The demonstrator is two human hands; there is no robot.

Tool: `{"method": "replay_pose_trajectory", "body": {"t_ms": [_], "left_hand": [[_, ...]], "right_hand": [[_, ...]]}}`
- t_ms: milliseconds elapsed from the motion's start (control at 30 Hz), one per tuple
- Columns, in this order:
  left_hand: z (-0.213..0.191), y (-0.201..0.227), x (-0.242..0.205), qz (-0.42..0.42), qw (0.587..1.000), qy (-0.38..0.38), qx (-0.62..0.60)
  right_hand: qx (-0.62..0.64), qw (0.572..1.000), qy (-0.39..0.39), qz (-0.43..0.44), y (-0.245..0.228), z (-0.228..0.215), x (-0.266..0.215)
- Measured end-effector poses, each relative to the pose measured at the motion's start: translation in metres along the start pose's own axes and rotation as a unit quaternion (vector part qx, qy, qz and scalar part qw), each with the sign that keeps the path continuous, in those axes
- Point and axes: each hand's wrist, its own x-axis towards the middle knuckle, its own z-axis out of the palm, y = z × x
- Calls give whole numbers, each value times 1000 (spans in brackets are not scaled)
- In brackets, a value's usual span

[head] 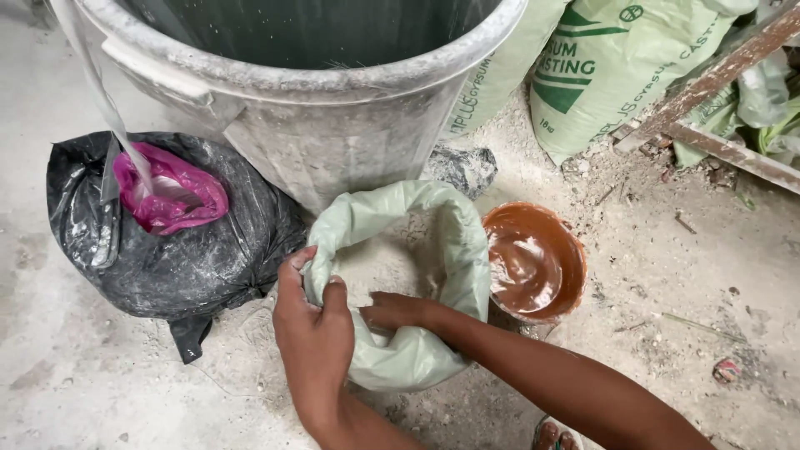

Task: The person fills a bucket with water using a pink cup from a tap, then scoops white powder from a bag into the bucket. Finally, the person mixes the contents of a larger bucket by hand.

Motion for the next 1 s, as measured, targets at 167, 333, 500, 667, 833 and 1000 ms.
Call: {"method": "replay_pose_trajectory", "body": {"t_ms": [167, 333, 500, 667, 833, 1000], "left_hand": [[11, -14, -3, 70, 997, 28, -25], [10, -24, -13, 103, 993, 49, -6], [15, -37, -30, 157, 981, 95, 67], [27, -29, -42, 134, 980, 108, 101], [41, -33, -43, 130, 977, 139, 99], [54, -39, -41, 183, 957, 186, 129]], "right_hand": [[291, 954, -21, 74, 2, -13, -26], [285, 958, 15, 20, -13, -23, -29], [154, 979, 98, -91, -28, -30, -28], [-36, 945, 237, -222, -42, -41, -25], [-112, 908, 318, -247, -20, -58, -35], [-17, 923, 347, -163, 33, -69, -68]]}}
